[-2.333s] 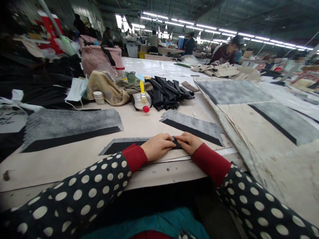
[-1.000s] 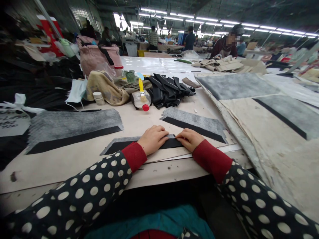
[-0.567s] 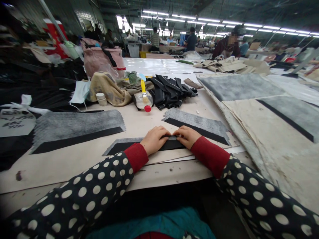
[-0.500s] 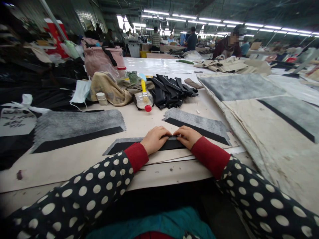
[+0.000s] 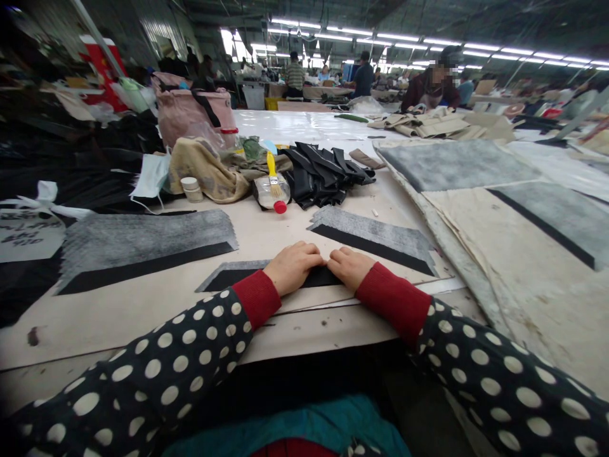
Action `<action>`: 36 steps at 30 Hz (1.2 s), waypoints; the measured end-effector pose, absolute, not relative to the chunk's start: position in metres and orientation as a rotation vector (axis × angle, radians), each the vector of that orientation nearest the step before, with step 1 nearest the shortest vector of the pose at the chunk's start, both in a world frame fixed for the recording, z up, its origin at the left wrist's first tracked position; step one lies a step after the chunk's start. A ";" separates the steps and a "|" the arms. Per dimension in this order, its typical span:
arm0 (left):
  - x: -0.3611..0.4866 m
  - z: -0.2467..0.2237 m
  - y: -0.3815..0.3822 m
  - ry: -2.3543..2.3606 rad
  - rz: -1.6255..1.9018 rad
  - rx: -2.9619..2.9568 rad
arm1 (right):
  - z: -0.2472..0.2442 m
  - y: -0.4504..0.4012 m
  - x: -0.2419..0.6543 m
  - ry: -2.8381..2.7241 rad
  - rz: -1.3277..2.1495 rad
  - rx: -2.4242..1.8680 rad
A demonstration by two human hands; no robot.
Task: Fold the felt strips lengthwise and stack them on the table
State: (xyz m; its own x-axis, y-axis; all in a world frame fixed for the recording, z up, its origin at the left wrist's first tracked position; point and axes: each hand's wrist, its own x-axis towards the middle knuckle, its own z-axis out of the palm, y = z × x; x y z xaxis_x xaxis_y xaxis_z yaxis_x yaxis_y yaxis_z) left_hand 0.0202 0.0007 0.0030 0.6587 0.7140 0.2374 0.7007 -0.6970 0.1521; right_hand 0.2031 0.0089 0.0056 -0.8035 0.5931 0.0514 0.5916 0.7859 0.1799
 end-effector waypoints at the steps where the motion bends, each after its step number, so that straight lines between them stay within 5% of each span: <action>1: 0.020 0.006 -0.001 1.185 0.380 2.863 | 0.006 0.007 0.200 2.906 0.328 0.983; 15: 0.005 -0.001 0.013 1.190 0.649 2.475 | 0.003 -0.006 0.210 3.042 0.471 1.298; 24: 0.010 -0.006 0.011 1.262 0.726 2.417 | 0.000 0.001 0.197 3.081 0.134 1.420; 30: 0.009 -0.006 0.010 1.255 0.649 2.517 | 0.006 0.002 0.190 3.054 -0.079 1.443; 36: 0.011 0.004 0.004 1.223 0.443 2.787 | 0.017 -0.015 0.172 2.745 0.161 1.390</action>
State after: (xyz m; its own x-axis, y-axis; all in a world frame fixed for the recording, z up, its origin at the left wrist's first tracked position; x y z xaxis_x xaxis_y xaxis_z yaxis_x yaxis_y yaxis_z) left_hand 0.0111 0.0038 0.0039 0.6428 0.7294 0.2341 0.7102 -0.6820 0.1747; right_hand 0.1719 -0.0149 0.0172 -0.5912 0.8065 -0.0071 0.8001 0.5876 0.1202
